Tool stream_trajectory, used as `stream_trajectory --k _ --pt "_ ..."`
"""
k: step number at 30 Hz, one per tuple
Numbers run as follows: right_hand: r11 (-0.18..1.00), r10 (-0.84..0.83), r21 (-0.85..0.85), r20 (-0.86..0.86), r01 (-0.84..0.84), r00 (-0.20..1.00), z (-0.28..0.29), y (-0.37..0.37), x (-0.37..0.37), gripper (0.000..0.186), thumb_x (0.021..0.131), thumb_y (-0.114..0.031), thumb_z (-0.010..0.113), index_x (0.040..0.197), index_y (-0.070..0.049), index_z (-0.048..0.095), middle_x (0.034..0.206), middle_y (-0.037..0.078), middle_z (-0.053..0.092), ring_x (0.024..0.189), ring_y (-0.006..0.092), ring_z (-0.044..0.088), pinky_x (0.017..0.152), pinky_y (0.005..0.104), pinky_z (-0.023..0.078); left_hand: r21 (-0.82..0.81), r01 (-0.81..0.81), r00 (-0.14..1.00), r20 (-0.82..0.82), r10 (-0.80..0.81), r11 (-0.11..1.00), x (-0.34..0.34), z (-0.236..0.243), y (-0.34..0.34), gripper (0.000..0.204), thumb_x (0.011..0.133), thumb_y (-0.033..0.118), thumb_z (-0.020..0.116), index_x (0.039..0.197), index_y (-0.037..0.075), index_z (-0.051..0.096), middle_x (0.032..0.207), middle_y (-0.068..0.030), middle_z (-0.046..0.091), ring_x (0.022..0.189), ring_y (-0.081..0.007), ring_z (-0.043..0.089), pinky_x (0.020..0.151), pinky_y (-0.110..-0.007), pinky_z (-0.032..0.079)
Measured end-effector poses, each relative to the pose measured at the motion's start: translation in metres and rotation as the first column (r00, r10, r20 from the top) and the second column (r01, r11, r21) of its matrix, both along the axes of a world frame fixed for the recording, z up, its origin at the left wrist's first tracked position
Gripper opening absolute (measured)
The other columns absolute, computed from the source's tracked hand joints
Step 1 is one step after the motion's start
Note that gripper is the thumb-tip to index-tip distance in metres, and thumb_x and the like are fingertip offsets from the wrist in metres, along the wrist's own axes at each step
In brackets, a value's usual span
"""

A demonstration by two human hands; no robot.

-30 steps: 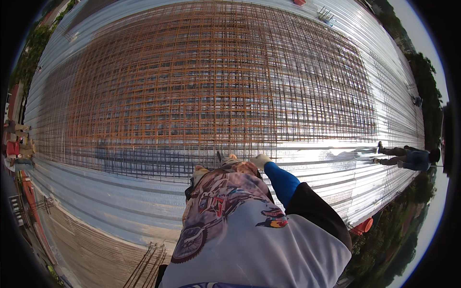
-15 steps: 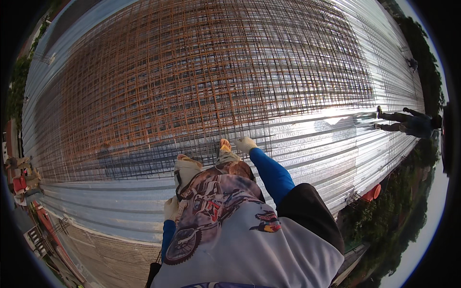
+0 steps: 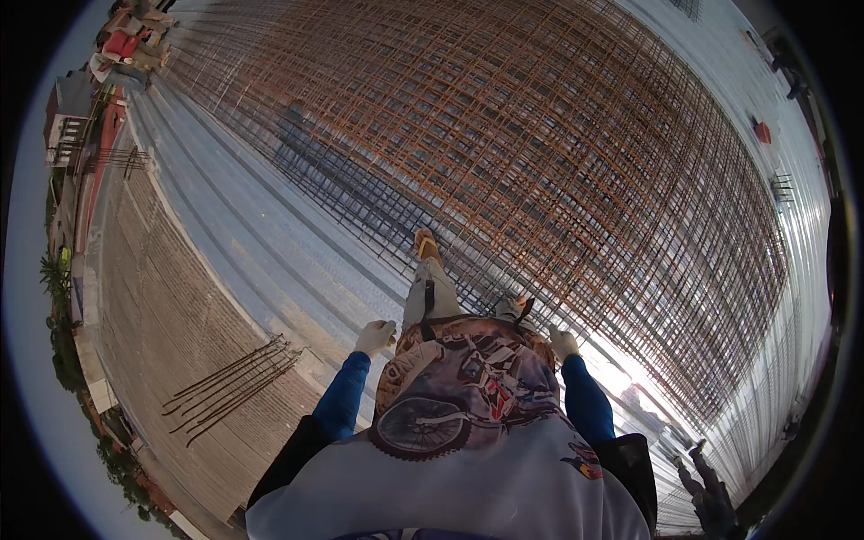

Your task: The person walks across a rooftop construction site and positions sections of rebar grid onto a metal sheet surface. They align the grids and secure them using wire ties, working alongside other workers who are also handling rebar.

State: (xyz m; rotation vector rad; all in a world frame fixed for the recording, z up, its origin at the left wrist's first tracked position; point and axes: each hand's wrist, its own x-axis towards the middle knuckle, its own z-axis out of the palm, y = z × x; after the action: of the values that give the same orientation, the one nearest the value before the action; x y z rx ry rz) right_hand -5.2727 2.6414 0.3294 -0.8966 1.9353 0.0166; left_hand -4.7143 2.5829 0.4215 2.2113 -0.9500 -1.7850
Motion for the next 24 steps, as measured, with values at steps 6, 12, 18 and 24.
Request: stream_trajectory --k 6,12,18,24 --pt "0.997 -0.066 0.048 0.075 0.063 0.995 0.033 -0.176 0.084 0.070 0.098 -0.062 0.054 0.086 0.004 0.073 0.072 0.016 0.067 0.073 0.0253 0.066 0.073 0.0449 0.050 0.128 -0.306 0.952 0.027 0.305 0.943 0.083 -0.008 -0.026 0.044 0.096 0.038 0.062 0.092 -0.004 0.073 0.076 -0.0147 0.073 0.064 -0.0242 0.071 0.061 -0.037 0.057" --pt "0.972 0.072 -0.234 0.200 -0.024 0.977 0.056 -0.375 0.210 0.070 0.098 -0.064 0.058 0.102 0.005 0.074 0.081 0.010 0.072 0.078 0.0196 0.068 0.073 0.0389 0.052 0.069 -0.482 0.875 0.098 0.475 0.873 0.185 0.027 -0.083 0.042 0.095 0.034 0.063 0.088 -0.006 0.072 0.071 -0.0201 0.073 0.059 -0.0279 0.073 0.057 -0.037 0.061" --pt "0.984 0.150 -0.147 0.367 -0.102 0.918 0.091 -0.489 0.340 0.063 0.099 -0.057 0.061 0.106 0.004 0.073 0.085 0.005 0.071 0.073 0.0155 0.065 0.069 0.0353 0.051 -0.093 -0.594 0.793 0.095 0.601 0.799 0.246 0.016 -0.128 0.042 0.094 0.036 0.064 0.090 -0.005 0.073 0.074 -0.0150 0.072 0.066 -0.0228 0.072 0.064 -0.036 0.055" --pt "0.943 0.288 0.128 0.150 -0.307 0.946 -0.004 -0.535 0.361 0.070 0.096 -0.062 0.060 0.099 0.007 0.071 0.081 0.012 0.068 0.072 0.0237 0.064 0.071 0.0391 0.050 0.054 -0.595 0.803 0.060 0.593 0.802 0.278 -0.025 -0.129 0.038 0.093 0.036 0.067 0.096 -0.001 0.075 0.082 -0.0107 0.072 0.074 -0.0191 0.068 0.071 -0.032 0.054"
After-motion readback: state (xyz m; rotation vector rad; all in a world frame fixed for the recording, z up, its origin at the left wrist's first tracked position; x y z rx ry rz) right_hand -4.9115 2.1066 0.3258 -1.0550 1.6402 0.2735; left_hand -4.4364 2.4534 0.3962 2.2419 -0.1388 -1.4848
